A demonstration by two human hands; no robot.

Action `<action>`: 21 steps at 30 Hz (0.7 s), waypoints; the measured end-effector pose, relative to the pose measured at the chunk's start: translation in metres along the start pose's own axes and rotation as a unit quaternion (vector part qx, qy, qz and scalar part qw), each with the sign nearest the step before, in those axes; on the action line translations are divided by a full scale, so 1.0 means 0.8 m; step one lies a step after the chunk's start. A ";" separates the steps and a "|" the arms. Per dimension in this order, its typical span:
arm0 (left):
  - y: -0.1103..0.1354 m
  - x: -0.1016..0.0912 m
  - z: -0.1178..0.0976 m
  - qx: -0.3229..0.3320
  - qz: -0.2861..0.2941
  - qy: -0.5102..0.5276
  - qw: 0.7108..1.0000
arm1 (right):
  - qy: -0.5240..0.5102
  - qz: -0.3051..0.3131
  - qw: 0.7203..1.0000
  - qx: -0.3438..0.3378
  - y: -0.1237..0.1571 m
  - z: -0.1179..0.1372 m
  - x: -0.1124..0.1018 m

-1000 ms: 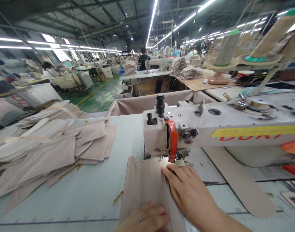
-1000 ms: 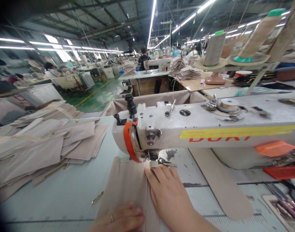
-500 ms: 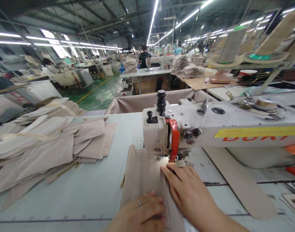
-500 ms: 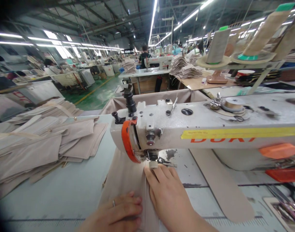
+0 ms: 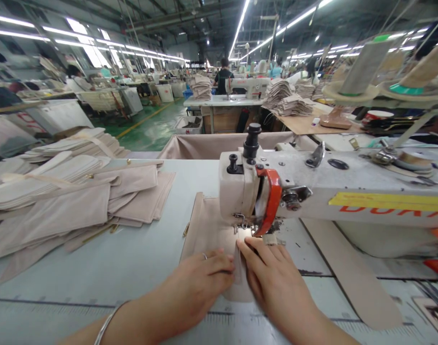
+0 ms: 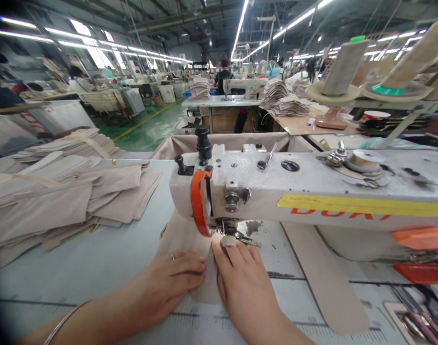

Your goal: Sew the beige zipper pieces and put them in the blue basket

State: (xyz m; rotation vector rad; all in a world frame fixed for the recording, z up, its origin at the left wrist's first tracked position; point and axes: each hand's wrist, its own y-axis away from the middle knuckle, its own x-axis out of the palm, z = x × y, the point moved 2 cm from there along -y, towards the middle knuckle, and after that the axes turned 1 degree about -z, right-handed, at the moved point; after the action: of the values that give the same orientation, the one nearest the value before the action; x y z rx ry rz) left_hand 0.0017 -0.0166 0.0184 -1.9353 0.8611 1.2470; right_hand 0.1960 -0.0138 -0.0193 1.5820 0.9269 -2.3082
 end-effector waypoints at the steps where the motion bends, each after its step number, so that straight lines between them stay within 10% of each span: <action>1: -0.001 0.001 0.003 0.000 -0.001 -0.005 1.000 | -0.001 0.000 1.000 0.000 0.000 0.000 0.000; 21: -0.039 0.005 0.058 -0.043 -0.041 -0.006 0.998 | 0.004 0.005 1.000 -0.001 -0.001 -0.001 0.001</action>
State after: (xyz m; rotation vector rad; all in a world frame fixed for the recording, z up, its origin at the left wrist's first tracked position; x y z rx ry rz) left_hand 0.0055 0.0383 0.0058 -2.0080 0.7256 1.2650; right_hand 0.1961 -0.0122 -0.0201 1.5928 0.9199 -2.2957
